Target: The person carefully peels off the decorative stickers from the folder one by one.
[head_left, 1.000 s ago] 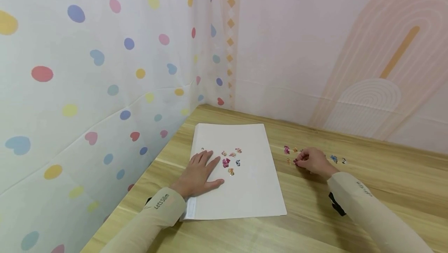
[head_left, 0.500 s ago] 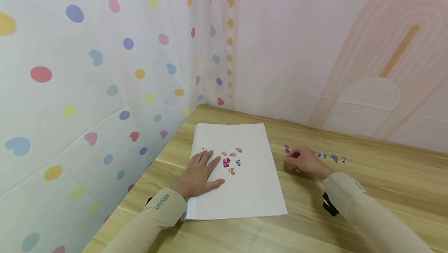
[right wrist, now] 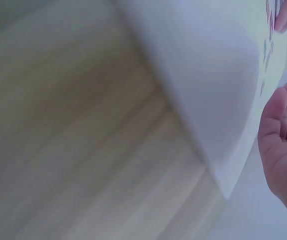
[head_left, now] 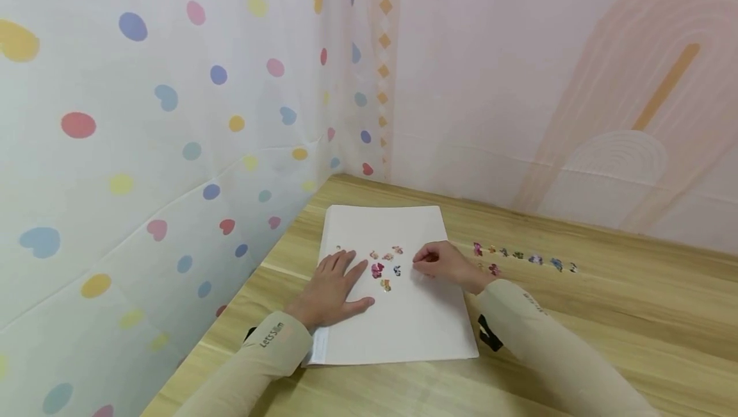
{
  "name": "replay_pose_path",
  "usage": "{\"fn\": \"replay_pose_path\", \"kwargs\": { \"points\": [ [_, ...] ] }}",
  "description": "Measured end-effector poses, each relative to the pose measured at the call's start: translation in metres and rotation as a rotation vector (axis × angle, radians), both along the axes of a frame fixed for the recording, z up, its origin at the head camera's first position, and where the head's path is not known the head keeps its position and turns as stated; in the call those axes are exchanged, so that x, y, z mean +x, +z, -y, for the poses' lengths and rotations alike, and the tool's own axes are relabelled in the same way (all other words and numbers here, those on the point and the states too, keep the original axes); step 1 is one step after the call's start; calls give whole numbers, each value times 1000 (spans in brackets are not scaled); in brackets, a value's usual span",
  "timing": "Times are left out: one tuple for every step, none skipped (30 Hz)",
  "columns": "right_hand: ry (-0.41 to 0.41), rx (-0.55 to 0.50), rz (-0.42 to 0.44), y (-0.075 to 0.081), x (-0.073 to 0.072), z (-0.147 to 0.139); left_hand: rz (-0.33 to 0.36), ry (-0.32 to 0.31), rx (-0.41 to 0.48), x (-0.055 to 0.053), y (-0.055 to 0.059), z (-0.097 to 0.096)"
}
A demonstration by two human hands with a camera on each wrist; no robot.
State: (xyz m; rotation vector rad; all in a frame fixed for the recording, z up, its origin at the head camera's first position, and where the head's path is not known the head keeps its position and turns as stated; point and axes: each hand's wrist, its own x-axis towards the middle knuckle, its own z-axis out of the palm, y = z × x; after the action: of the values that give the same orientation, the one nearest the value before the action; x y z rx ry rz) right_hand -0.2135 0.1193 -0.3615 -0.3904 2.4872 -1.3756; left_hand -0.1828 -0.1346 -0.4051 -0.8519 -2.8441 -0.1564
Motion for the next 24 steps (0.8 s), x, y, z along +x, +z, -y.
{"fn": "replay_pose_path", "kwargs": {
  "points": [
    [9, -9, 4, -1, -1, 5, 8, 3, 0, 0, 0, 0],
    [13, -8, 6, -1, -2, 10, 17, 9, -8, 0, 1, -1],
    [16, -8, 7, -2, -3, 14, 24, 13, -14, 0, 1, -1],
    [16, -7, 5, -2, -4, 18, 32, 16, -19, 1, 2, -1],
    [12, -3, 7, -3, -5, 21, 39, 18, -24, 1, 2, -1],
    [6, 2, 9, -4, -6, 24, 44, 19, -29, 1, 3, -1],
    [-3, 13, 13, -5, -7, 27, 49, 19, -31, 1, 3, -1],
    [-9, 26, 15, -5, -8, 29, 53, 20, -35, 1, 3, -1],
    [-16, 39, 20, -6, -9, 31, 57, 21, -35, 1, 4, -1],
    [-21, 54, 19, -6, -9, 32, 59, 21, -34, 1, 4, -1],
    [-26, 73, 20, -6, -10, 34, 59, 19, -32, 1, 4, -1],
    [-26, 93, 13, -5, -10, 35, 58, 16, -28, 1, 4, -2],
    [-23, 116, 2, -4, -10, 36, 58, 14, -24, 1, 5, -2],
    [-20, 134, -11, -4, -11, 37, 58, 14, -20, 2, 5, -2],
    [-17, 153, -28, -4, -11, 38, 58, 13, -20, 2, 5, -2],
    [-13, 173, -49, -4, -12, 39, 59, 12, -20, 2, 5, -2],
    [-9, 191, -66, -3, -12, 40, 62, 12, -22, 2, 5, -2],
    [-3, 205, -94, -4, -12, 40, 63, 13, -24, 2, 5, -2],
    [2, 221, -122, -4, -12, 41, 64, 15, -29, 1, 5, -2],
    [4, 234, -145, -5, -12, 41, 63, 17, -32, 1, 5, -1],
    [6, 251, -170, -5, -12, 42, 59, 18, -35, 1, 4, -1],
    [9, 267, -190, -6, -12, 43, 55, 17, -34, 1, 4, -1],
    [12, 284, -209, -6, -12, 43, 50, 14, -31, 1, 4, -1],
    [14, 298, -223, -7, -12, 43, 44, 10, -24, 1, 3, -1]
  ]
}}
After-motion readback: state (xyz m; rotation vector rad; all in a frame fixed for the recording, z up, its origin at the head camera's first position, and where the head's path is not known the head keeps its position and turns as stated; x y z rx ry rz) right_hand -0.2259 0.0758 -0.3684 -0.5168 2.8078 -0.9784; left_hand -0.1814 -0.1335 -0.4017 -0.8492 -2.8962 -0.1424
